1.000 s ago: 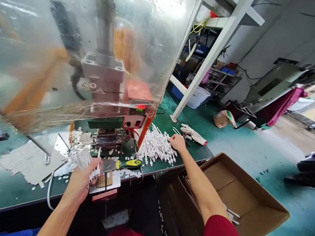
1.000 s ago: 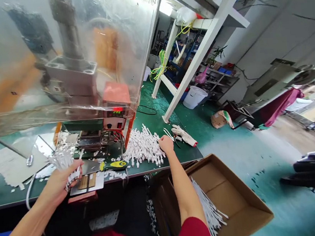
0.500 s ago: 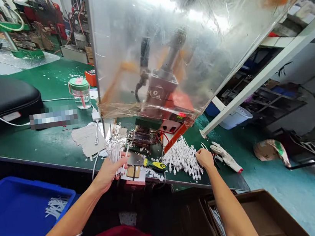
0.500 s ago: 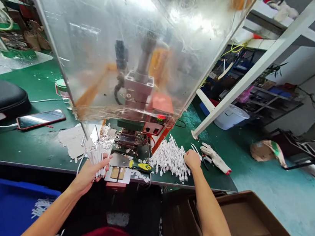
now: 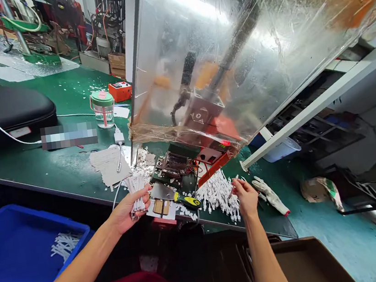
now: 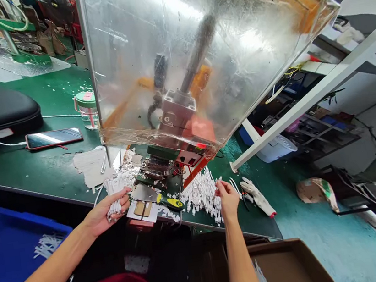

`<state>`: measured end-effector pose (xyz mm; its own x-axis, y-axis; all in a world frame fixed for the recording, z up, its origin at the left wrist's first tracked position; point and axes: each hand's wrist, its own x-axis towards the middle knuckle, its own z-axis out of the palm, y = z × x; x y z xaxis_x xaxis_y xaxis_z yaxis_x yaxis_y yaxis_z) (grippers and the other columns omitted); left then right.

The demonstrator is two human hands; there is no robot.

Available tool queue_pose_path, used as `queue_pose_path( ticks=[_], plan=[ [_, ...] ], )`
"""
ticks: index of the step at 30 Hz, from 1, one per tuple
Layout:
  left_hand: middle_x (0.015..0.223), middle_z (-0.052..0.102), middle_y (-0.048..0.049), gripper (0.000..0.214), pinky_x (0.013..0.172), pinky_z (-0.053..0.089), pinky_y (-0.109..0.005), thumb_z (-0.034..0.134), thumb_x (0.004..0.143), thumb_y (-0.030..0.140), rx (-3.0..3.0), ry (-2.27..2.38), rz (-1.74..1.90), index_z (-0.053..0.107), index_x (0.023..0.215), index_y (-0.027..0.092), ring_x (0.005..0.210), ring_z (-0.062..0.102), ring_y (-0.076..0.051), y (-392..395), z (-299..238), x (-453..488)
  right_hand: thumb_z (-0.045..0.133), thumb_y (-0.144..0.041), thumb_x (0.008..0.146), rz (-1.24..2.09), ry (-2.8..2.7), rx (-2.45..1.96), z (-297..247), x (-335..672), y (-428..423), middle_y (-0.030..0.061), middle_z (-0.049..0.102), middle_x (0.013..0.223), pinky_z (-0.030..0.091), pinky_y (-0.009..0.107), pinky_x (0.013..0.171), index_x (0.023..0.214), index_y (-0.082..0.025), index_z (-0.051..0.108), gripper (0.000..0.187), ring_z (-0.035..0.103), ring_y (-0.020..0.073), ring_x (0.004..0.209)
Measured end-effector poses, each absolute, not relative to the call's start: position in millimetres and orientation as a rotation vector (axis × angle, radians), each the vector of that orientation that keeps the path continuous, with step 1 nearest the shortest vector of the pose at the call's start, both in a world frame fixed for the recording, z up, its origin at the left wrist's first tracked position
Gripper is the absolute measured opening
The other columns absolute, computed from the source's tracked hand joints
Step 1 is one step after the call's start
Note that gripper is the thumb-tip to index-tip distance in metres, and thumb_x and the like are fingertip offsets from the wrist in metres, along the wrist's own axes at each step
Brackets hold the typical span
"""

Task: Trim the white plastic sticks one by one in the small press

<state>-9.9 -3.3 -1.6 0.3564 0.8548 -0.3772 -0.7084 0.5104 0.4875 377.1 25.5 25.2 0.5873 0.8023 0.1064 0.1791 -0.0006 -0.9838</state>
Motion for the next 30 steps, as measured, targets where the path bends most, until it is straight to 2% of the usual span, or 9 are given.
queue_pose_path(
  ticks=[3,6,9,13,16,22,26,30],
  plan=[
    [0.059,0.051,0.0019,0.009,0.028,0.033,-0.010,0.066,0.085,0.018,0.205,0.619,1.013,0.063,0.091,0.013,0.047,0.052,-0.008,-1.9,-2.0,-10.2,0.082,-0.049,0.061,0.943,-0.859,-1.398,29.7,307.4,0.9,0.0013,0.067,0.070,0.037,0.021,0.037,0.089,-0.016,0.072,0.045,0.044,0.0065,0.042],
    [0.063,0.054,0.0000,0.014,0.029,0.035,-0.011,0.064,0.086,0.020,0.161,0.623,1.019,0.063,0.098,0.013,0.051,0.057,-0.011,-0.2,-2.3,-10.4,0.080,-0.049,0.066,1.290,-0.872,-1.298,26.1,234.9,-7.7,0.0001,0.065,0.061,0.027,0.018,0.033,0.090,-0.015,0.073,0.042,0.035,0.0033,0.036],
    [0.066,0.058,-0.0014,0.023,0.030,0.037,-0.012,0.066,0.085,0.021,0.156,0.638,1.009,0.062,0.107,0.014,0.054,0.060,-0.013,-1.1,-2.7,-12.2,0.081,-0.047,0.066,1.446,-0.808,-1.206,17.4,183.7,3.7,-0.0001,0.066,0.060,0.020,0.016,0.032,0.081,-0.015,0.070,0.037,0.028,0.0015,0.035],
    [0.065,0.058,-0.0008,0.024,0.031,0.036,-0.012,0.070,0.081,0.019,0.211,0.667,1.018,0.063,0.104,0.014,0.053,0.058,-0.011,-5.4,-4.6,-15.9,0.081,-0.049,0.064,1.476,-0.708,-1.156,7.1,154.8,23.4,-0.0008,0.065,0.058,0.018,0.016,0.032,0.063,-0.017,0.055,0.041,0.026,0.0007,0.034],
    [0.062,0.057,0.0002,0.023,0.031,0.034,-0.011,0.073,0.078,0.021,0.274,0.726,1.019,0.064,0.099,0.013,0.051,0.056,-0.010,-8.0,-7.0,-15.4,0.077,-0.052,0.067,1.472,-0.691,-1.158,3.5,148.7,27.2,-0.0017,0.064,0.056,0.020,0.016,0.032,0.063,-0.019,0.049,0.043,0.026,0.0013,0.032],
    [0.057,0.055,0.0025,0.027,0.031,0.031,-0.010,0.077,0.077,0.028,0.412,0.794,0.984,0.064,0.095,0.014,0.048,0.054,-0.008,-7.7,-11.7,-10.3,0.082,-0.036,0.059,1.520,-0.599,-1.139,3.0,147.7,21.7,-0.0028,0.064,0.060,0.026,0.015,0.035,0.075,-0.019,0.057,0.035,0.043,0.0047,0.040],
    [0.056,0.054,0.0031,0.025,0.031,0.030,-0.010,0.077,0.076,0.027,0.393,0.786,1.029,0.063,0.092,0.014,0.048,0.054,-0.008,-5.5,-13.8,-11.2,0.083,-0.035,0.058,1.506,-0.551,-1.154,3.3,149.4,20.9,-0.0013,0.065,0.061,0.026,0.014,0.034,0.070,-0.017,0.059,0.033,0.039,0.0030,0.039],
    [0.054,0.054,0.0032,0.025,0.031,0.027,-0.011,0.077,0.075,0.028,0.379,0.807,1.056,0.061,0.089,0.014,0.044,0.053,-0.008,-8.8,-13.5,-10.5,0.083,-0.039,0.058,1.528,-0.559,-1.191,1.7,153.0,18.8,0.0004,0.068,0.063,0.022,0.015,0.032,0.074,-0.017,0.063,0.034,0.031,0.0015,0.035]
  ],
)
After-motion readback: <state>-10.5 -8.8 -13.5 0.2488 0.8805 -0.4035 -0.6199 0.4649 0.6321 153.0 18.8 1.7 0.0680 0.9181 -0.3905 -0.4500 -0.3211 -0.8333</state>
